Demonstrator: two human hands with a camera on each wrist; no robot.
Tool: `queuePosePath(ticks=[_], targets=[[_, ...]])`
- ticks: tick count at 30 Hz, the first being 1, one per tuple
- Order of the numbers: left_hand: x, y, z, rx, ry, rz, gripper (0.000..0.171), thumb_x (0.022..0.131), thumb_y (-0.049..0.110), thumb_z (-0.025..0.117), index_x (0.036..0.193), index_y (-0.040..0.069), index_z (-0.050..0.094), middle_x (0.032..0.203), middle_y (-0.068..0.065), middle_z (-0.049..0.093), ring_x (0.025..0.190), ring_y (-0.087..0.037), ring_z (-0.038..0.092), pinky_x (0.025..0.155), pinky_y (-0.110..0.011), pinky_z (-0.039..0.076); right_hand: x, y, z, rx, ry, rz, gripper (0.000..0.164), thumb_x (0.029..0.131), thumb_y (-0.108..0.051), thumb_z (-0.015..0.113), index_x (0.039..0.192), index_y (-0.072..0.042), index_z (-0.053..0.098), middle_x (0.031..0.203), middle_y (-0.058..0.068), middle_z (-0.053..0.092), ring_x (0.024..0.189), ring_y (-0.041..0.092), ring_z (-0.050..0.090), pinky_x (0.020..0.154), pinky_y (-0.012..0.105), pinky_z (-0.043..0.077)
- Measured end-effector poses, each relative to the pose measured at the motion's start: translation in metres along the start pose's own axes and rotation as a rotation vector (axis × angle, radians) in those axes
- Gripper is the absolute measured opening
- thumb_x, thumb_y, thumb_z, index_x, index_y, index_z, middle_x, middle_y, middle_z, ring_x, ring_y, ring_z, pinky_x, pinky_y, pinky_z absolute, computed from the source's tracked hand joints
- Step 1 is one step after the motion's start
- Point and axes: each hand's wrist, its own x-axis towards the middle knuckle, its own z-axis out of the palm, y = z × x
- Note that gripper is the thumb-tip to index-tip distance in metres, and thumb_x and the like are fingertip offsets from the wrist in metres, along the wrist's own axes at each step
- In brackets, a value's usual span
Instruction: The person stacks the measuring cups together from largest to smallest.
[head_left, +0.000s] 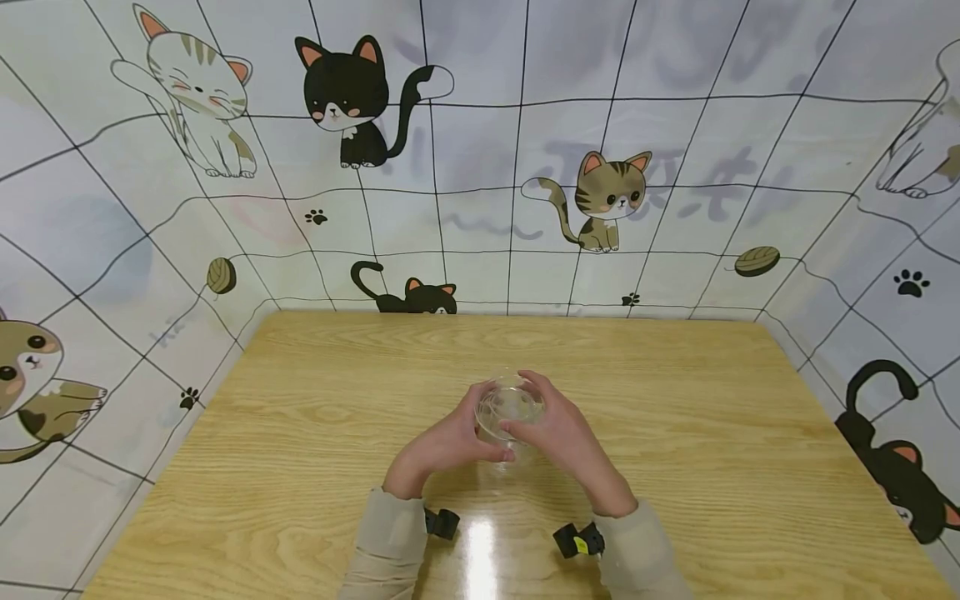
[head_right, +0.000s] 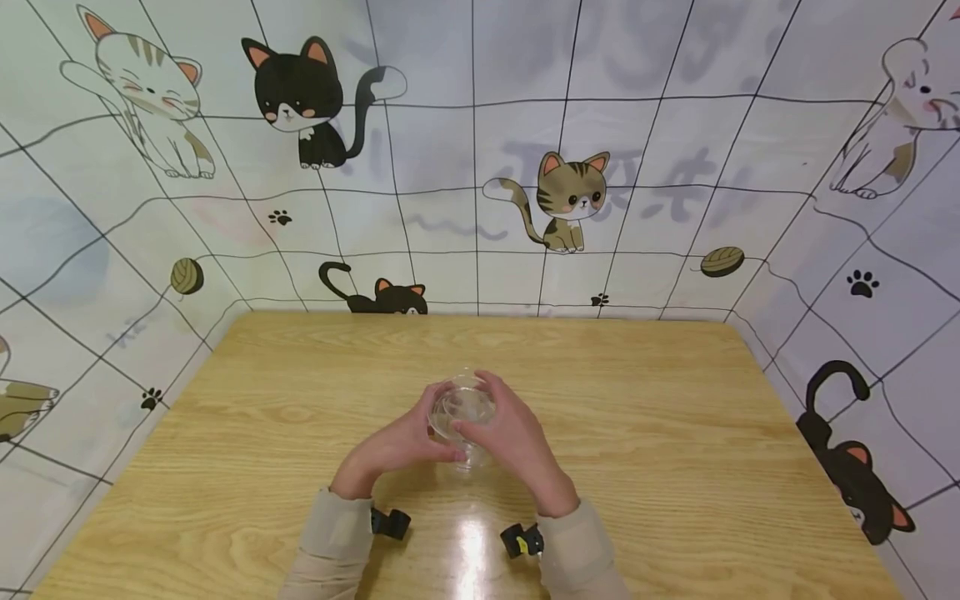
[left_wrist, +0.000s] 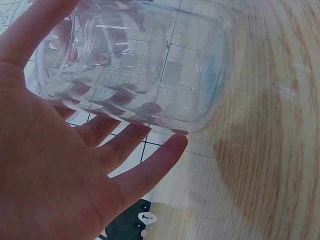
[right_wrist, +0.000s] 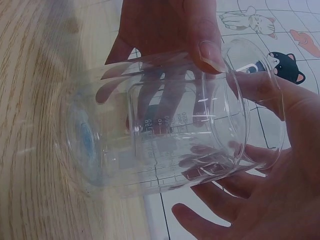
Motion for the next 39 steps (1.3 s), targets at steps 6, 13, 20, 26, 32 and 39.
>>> queuePosePath(ticks=[6,13,20,26,32,39], targets=[[0.0005,-0.0002,0.0000,-0.012,-0.005,0.012,0.101,0.066,0.039,0.077,0.140,0.020,0.011,0.135,-0.005,0.028,0.119,-0.018,0.035,0.090,-0.037,0.036,0.0005,0.0013,0.0000,0.006,-0.016,0.022,0.077,0.069,-0.048,0.072,0.134,-0.029,0.034,0.129,0.000,0.047,0.115,0.022,0.043,0.087,0.049,0.037],[0.0013,-0.0004,-0.0001,-0.014,-0.006,0.023,0.100,0.065,0.039,0.078,0.139,0.021,0.012,0.134,-0.004,0.029,0.119,-0.018,0.035,0.090,-0.036,0.036,0.0003,0.0012,-0.0007,0.012,-0.019,0.024,0.078,0.069,-0.047,0.072,0.134,-0.028,0.034,0.128,-0.001,0.047,0.113,0.022,0.045,0.085,0.048,0.038],[-0.0005,0.0046,-0.0012,-0.008,-0.013,0.025,0.098,0.068,0.035,0.077,0.139,0.020,0.012,0.134,-0.006,0.029,0.119,-0.019,0.035,0.090,-0.036,0.037,0.0006,0.0011,-0.0012,0.018,-0.024,0.021,0.077,0.069,-0.047,0.072,0.134,-0.029,0.034,0.128,0.000,0.046,0.112,0.022,0.046,0.084,0.048,0.039],[0.0014,-0.0017,0.0004,0.014,0.001,0.031,0.102,0.065,0.041,0.077,0.140,0.021,0.011,0.136,-0.003,0.027,0.120,-0.017,0.034,0.093,-0.037,0.033,-0.0002,-0.0002,-0.0013,0.048,-0.038,0.030,0.077,0.069,-0.045,0.072,0.134,-0.028,0.034,0.128,0.001,0.046,0.112,0.023,0.046,0.085,0.048,0.038],[0.0008,-0.0036,0.0007,0.028,0.008,0.033,0.103,0.064,0.042,0.077,0.140,0.020,0.011,0.138,-0.003,0.026,0.120,-0.017,0.034,0.094,-0.038,0.032,-0.0010,-0.0001,-0.0006,0.092,-0.055,0.025,0.078,0.070,-0.044,0.072,0.135,-0.027,0.033,0.129,0.000,0.045,0.115,0.022,0.043,0.087,0.049,0.037],[0.0019,-0.0030,0.0003,0.033,0.004,0.031,0.103,0.065,0.043,0.077,0.140,0.020,0.010,0.138,-0.002,0.025,0.121,-0.017,0.033,0.094,-0.038,0.032,-0.0002,0.0027,-0.0006,0.134,-0.066,0.012,0.076,0.072,-0.041,0.072,0.135,-0.029,0.031,0.132,0.003,0.043,0.116,0.022,0.041,0.089,0.051,0.034]])
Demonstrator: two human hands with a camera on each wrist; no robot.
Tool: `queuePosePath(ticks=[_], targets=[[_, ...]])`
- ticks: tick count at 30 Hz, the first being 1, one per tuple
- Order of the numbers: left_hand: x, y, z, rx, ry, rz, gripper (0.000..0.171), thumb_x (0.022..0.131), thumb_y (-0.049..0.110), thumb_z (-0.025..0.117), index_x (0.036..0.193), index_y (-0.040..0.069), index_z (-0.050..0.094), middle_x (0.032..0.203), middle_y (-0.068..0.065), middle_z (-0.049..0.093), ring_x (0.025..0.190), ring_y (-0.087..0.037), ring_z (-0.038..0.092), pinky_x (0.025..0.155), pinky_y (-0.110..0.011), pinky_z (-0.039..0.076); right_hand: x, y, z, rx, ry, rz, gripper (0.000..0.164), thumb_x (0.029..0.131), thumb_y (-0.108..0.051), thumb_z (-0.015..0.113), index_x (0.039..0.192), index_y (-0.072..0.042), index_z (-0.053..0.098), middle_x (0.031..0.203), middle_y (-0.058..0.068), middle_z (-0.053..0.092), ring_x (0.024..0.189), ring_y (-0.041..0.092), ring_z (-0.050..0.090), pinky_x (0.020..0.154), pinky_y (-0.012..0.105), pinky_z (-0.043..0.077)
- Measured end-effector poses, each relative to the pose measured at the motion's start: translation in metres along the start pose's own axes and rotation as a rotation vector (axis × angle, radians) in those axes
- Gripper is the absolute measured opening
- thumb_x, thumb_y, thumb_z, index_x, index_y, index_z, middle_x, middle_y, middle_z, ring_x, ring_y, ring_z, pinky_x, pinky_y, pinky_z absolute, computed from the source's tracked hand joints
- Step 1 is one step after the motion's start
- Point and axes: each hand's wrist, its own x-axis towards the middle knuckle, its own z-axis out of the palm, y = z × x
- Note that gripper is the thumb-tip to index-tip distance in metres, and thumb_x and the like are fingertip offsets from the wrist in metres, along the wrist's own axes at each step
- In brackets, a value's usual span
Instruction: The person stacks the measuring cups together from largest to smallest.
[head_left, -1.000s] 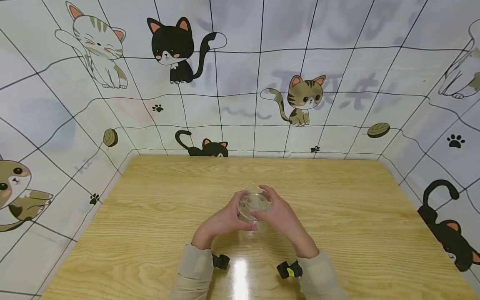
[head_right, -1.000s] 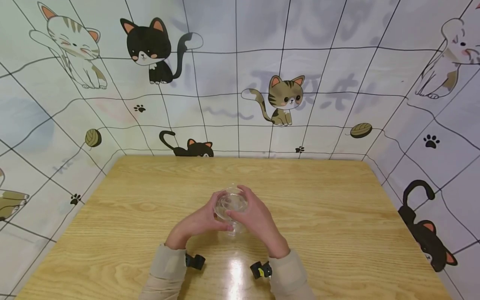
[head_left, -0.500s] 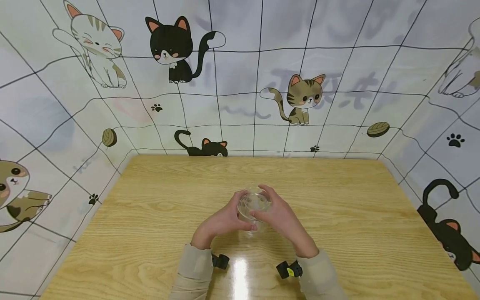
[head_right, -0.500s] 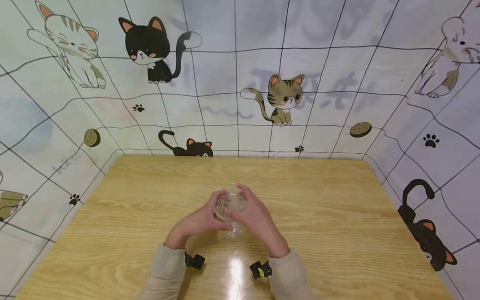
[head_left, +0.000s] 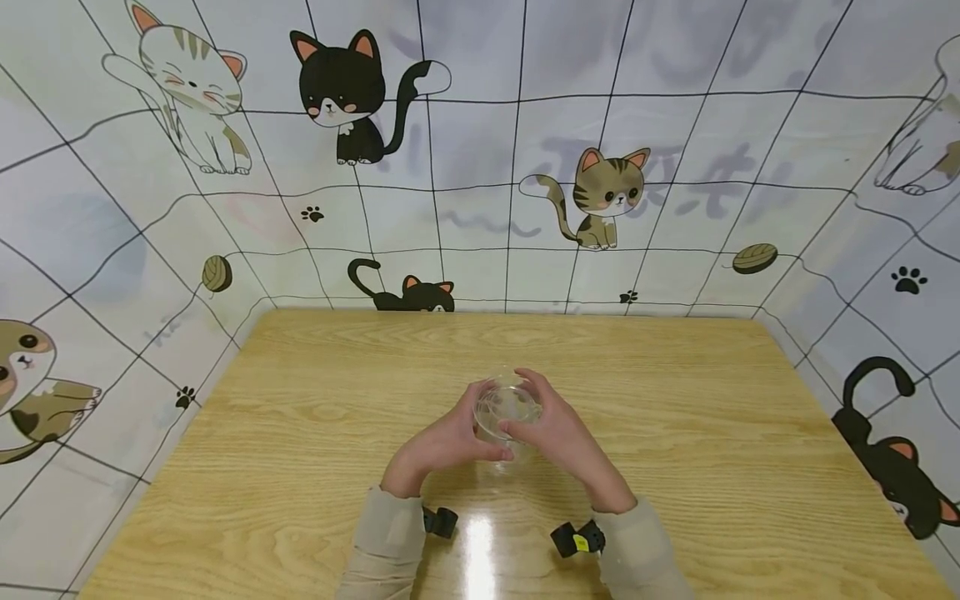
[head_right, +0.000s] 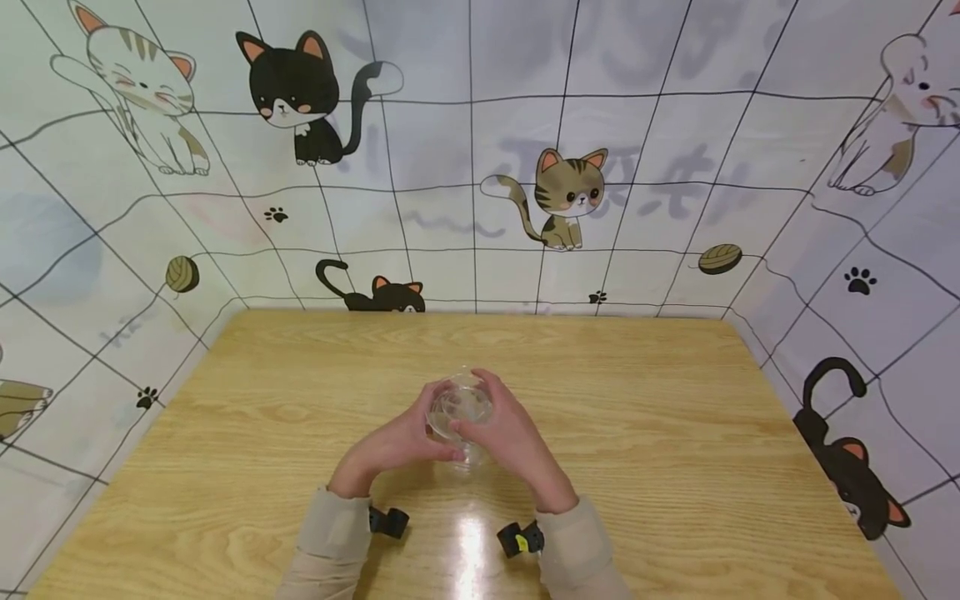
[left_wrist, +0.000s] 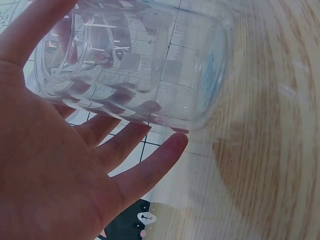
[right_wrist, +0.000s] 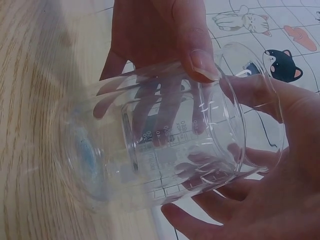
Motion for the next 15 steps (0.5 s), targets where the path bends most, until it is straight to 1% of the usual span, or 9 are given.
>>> queuePosePath(ticks=[1,8,15], targets=[[0.0001,0.0002,-0.0001,-0.001,-0.002,-0.001,0.103,0.065,0.043,0.077,0.140,0.020,0.010,0.138,-0.003,0.025,0.120,-0.017,0.034,0.094,-0.038,0.033,0.0001,0.0001,-0.0002,0.008,-0.002,-0.004,0.076,0.072,-0.040,0.072,0.136,-0.028,0.031,0.132,0.004,0.042,0.116,0.023,0.041,0.089,0.052,0.033],[0.0000,0.0013,-0.0008,-0.019,-0.013,-0.012,0.103,0.066,0.042,0.077,0.140,0.021,0.009,0.136,-0.004,0.027,0.118,-0.017,0.036,0.089,-0.036,0.037,0.0005,0.0018,-0.0007,0.035,-0.019,-0.006,0.074,0.074,-0.039,0.071,0.134,-0.033,0.029,0.132,0.003,0.041,0.118,0.022,0.039,0.090,0.052,0.032],[-0.0002,0.0016,-0.0004,-0.009,-0.009,-0.010,0.103,0.066,0.040,0.077,0.140,0.020,0.009,0.137,-0.002,0.026,0.117,-0.016,0.037,0.090,-0.035,0.036,0.0007,0.0025,-0.0005,0.060,-0.045,0.000,0.075,0.076,-0.033,0.070,0.138,-0.026,0.027,0.134,0.005,0.039,0.120,0.023,0.038,0.089,0.052,0.034]])
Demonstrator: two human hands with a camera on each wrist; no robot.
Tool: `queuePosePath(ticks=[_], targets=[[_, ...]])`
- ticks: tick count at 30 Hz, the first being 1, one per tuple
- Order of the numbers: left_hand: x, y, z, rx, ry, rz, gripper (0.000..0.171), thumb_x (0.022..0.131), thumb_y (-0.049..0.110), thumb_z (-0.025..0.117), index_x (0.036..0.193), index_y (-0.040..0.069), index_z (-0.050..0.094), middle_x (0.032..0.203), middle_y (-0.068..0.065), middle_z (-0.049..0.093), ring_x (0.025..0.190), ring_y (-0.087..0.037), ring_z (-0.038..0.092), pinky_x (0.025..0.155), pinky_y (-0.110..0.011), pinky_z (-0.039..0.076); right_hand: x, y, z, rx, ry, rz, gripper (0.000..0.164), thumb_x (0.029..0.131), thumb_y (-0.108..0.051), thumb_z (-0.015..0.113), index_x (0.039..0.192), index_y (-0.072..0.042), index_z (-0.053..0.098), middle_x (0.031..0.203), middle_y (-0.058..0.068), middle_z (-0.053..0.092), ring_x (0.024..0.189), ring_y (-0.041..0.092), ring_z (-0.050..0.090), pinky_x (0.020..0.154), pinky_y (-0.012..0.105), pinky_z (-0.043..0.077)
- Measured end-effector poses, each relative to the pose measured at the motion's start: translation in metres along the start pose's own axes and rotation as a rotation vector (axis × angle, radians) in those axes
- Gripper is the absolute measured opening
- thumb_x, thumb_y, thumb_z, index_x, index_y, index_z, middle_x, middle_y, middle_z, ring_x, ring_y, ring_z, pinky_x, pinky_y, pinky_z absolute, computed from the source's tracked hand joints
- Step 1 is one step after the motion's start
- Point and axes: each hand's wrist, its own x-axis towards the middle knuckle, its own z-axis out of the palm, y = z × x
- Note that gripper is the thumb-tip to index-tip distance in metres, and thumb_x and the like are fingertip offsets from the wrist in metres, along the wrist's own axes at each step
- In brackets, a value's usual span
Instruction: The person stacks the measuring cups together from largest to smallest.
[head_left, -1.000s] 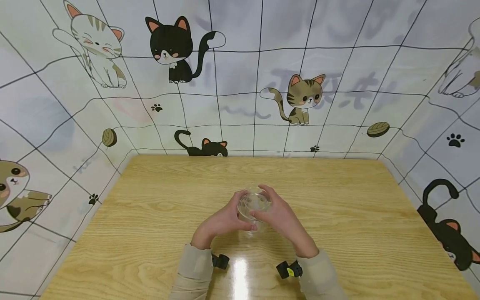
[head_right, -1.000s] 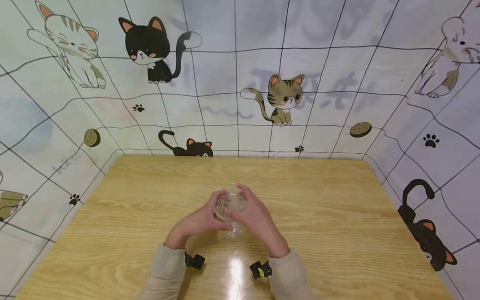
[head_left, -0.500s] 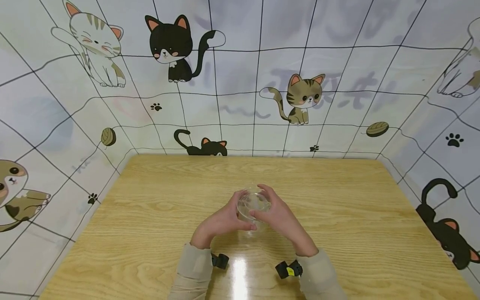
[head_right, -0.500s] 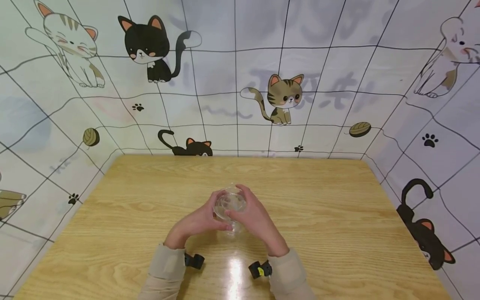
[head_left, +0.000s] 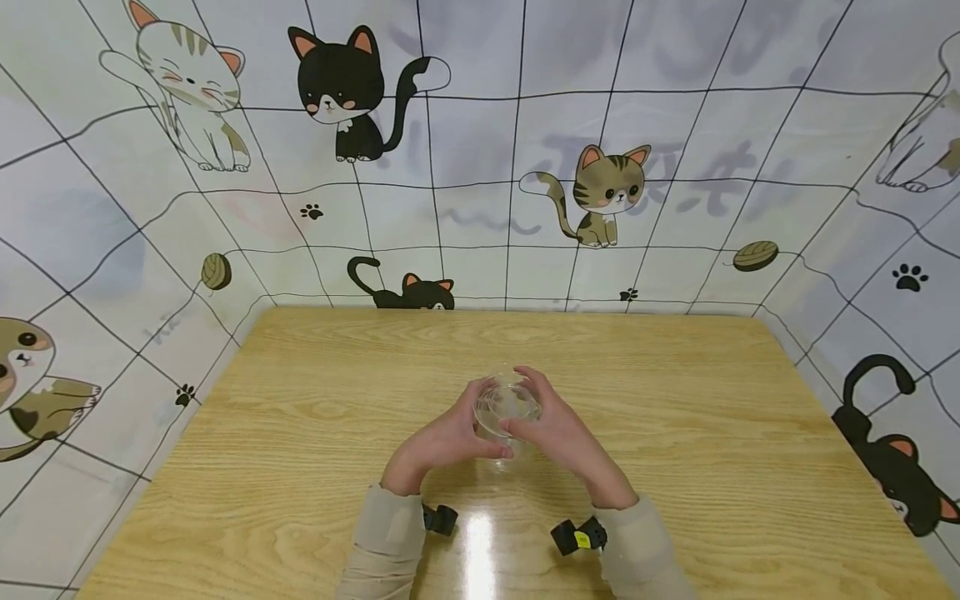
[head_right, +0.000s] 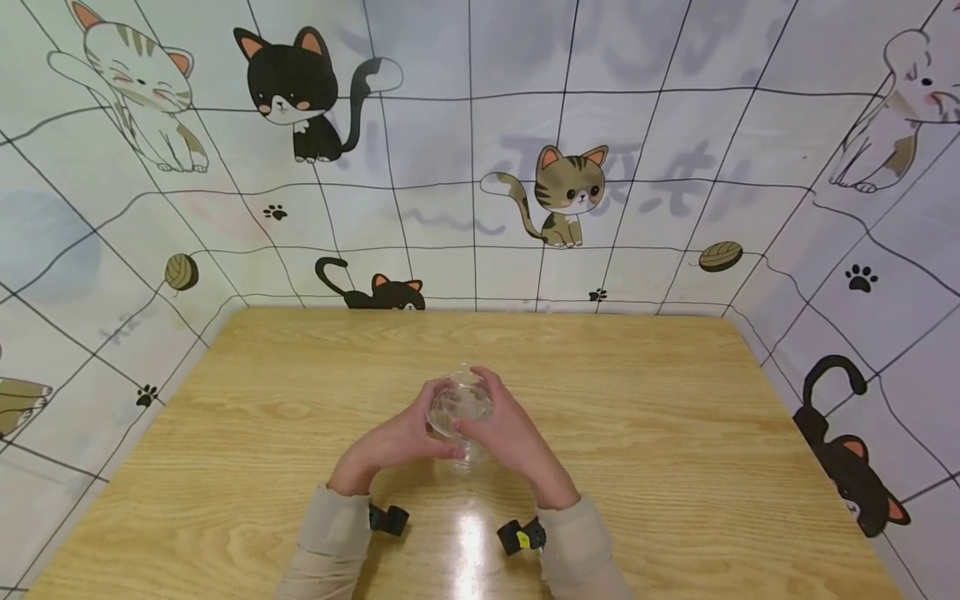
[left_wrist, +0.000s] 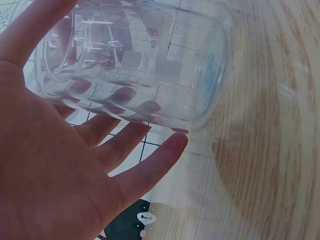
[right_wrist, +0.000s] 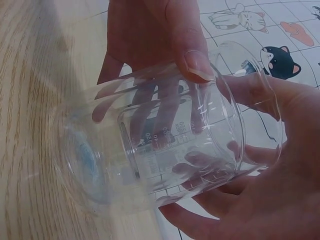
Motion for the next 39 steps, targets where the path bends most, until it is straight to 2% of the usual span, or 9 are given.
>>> queuePosePath(ticks=[9,16,31,39], targets=[[-0.0003,0.0011,0.0005,-0.010,-0.004,0.010,0.102,0.066,0.040,0.077,0.140,0.021,0.010,0.135,-0.001,0.029,0.116,-0.016,0.038,0.090,-0.035,0.036,0.0011,-0.0001,0.0005,-0.008,-0.009,0.013,0.074,0.077,-0.028,0.069,0.137,-0.030,0.026,0.133,0.004,0.038,0.120,0.024,0.037,0.090,0.053,0.033],[0.0004,-0.0007,0.0010,-0.040,-0.009,0.013,0.102,0.066,0.038,0.078,0.140,0.021,0.009,0.133,-0.002,0.030,0.116,-0.017,0.039,0.089,-0.034,0.037,0.0033,0.0024,0.0005,0.031,-0.033,0.003,0.077,0.078,-0.026,0.069,0.139,-0.025,0.023,0.136,0.010,0.035,0.122,0.029,0.035,0.090,0.055,0.031],[0.0011,-0.0014,0.0008,-0.047,-0.007,-0.008,0.102,0.065,0.039,0.078,0.139,0.021,0.011,0.131,-0.002,0.032,0.116,-0.016,0.038,0.090,-0.035,0.036,0.0002,-0.0034,-0.0012,0.034,-0.032,0.022,0.072,0.077,-0.031,0.069,0.135,-0.033,0.027,0.132,0.002,0.039,0.118,0.023,0.039,0.091,0.053,0.031],[0.0014,-0.0022,0.0012,-0.041,-0.008,-0.003,0.102,0.065,0.039,0.078,0.139,0.020,0.011,0.131,-0.001,0.032,0.116,-0.016,0.038,0.091,-0.035,0.035,-0.0005,-0.0054,-0.0020,0.041,-0.034,0.031,0.071,0.078,-0.026,0.069,0.135,-0.033,0.027,0.131,0.001,0.040,0.117,0.022,0.040,0.091,0.051,0.032]])
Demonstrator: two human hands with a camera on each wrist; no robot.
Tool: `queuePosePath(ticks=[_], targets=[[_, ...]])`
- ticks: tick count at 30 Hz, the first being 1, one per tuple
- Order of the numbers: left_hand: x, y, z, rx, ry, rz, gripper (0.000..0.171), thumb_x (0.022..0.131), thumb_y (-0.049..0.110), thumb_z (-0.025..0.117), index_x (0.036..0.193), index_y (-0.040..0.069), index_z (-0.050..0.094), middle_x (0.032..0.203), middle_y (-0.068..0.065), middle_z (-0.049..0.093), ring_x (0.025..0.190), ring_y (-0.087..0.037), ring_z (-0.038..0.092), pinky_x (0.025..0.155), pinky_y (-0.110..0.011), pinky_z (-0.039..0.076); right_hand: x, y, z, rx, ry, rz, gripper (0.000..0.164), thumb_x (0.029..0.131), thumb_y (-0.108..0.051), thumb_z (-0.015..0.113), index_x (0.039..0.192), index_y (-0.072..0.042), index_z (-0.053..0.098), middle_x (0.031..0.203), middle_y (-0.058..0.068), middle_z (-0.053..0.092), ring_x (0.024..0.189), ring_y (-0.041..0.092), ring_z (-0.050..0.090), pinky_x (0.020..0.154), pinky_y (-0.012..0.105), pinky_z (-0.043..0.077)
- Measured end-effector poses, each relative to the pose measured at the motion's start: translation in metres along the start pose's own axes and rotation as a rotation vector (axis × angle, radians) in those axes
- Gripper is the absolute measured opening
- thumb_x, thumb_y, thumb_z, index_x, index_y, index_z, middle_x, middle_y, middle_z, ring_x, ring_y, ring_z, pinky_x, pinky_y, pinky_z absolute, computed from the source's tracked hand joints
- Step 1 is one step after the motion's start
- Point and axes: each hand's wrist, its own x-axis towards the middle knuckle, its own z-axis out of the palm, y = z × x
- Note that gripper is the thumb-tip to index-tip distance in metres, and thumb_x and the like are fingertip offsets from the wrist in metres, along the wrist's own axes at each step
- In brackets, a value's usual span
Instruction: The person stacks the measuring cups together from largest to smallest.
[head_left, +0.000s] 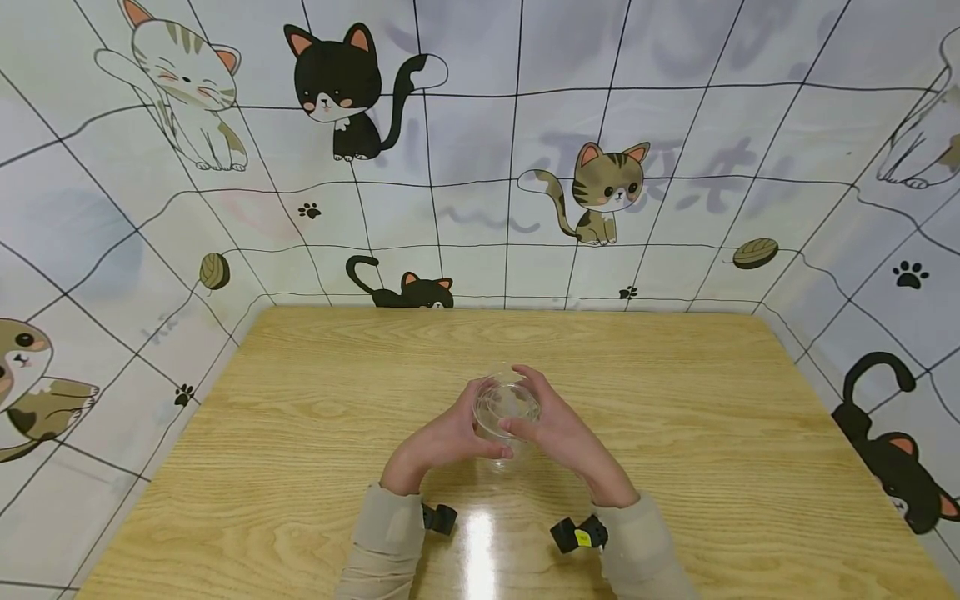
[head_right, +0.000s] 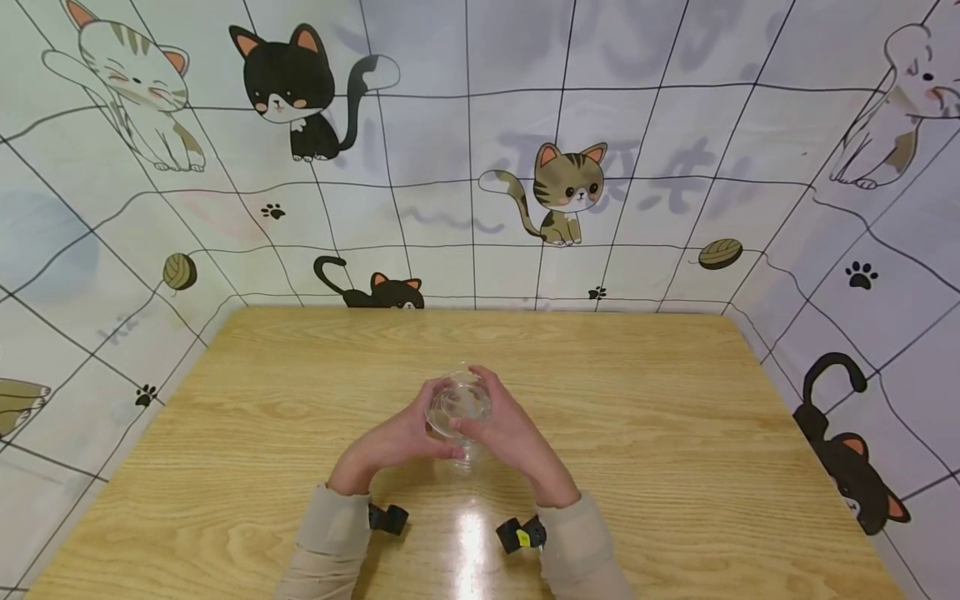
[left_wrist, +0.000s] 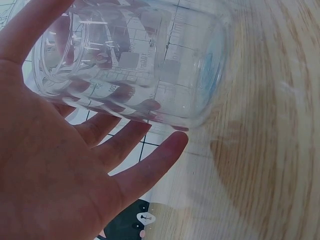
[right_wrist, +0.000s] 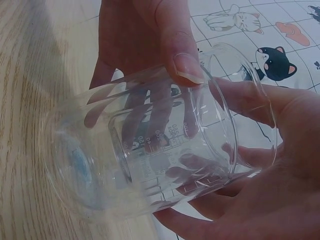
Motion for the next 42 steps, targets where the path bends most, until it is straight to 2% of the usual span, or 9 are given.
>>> queuePosePath(ticks=[8,17,27,42], targets=[[-0.0002,0.0010,-0.0010,-0.017,-0.011,0.016,0.101,0.066,0.037,0.078,0.139,0.019,0.011,0.131,-0.002,0.031,0.115,-0.018,0.039,0.091,-0.035,0.036,0.0002,-0.0002,-0.0004,-0.005,-0.004,0.002,0.072,0.077,-0.027,0.070,0.135,-0.034,0.027,0.132,0.001,0.039,0.118,0.022,0.038,0.092,0.052,0.031],[-0.0007,0.0021,-0.0018,-0.009,-0.004,0.009,0.102,0.065,0.037,0.078,0.139,0.019,0.011,0.133,0.000,0.029,0.117,-0.016,0.037,0.091,-0.034,0.036,0.0007,0.0000,-0.0003,0.007,-0.006,-0.011,0.074,0.078,-0.026,0.069,0.138,-0.025,0.027,0.132,0.003,0.040,0.116,0.024,0.041,0.089,0.052,0.034],[-0.0003,-0.0002,-0.0009,-0.031,-0.011,0.019,0.098,0.066,0.036,0.078,0.138,0.020,0.013,0.130,-0.001,0.032,0.115,-0.017,0.039,0.091,-0.035,0.035,0.0012,-0.0008,0.0006,-0.019,-0.001,0.010,0.073,0.078,-0.022,0.069,0.136,-0.032,0.026,0.134,0.004,0.037,0.117,0.024,0.040,0.091,0.052,0.032],[-0.0007,0.0009,0.0000,-0.013,-0.007,0.010,0.100,0.066,0.037,0.078,0.139,0.019,0.012,0.132,-0.001,0.031,0.115,-0.018,0.039,0.091,-0.036,0.035,0.0012,0.0007,-0.0005,-0.033,-0.010,-0.009,0.072,0.079,-0.024,0.068,0.136,-0.032,0.025,0.133,0.004,0.038,0.117,0.024,0.040,0.091,0.052,0.032]])
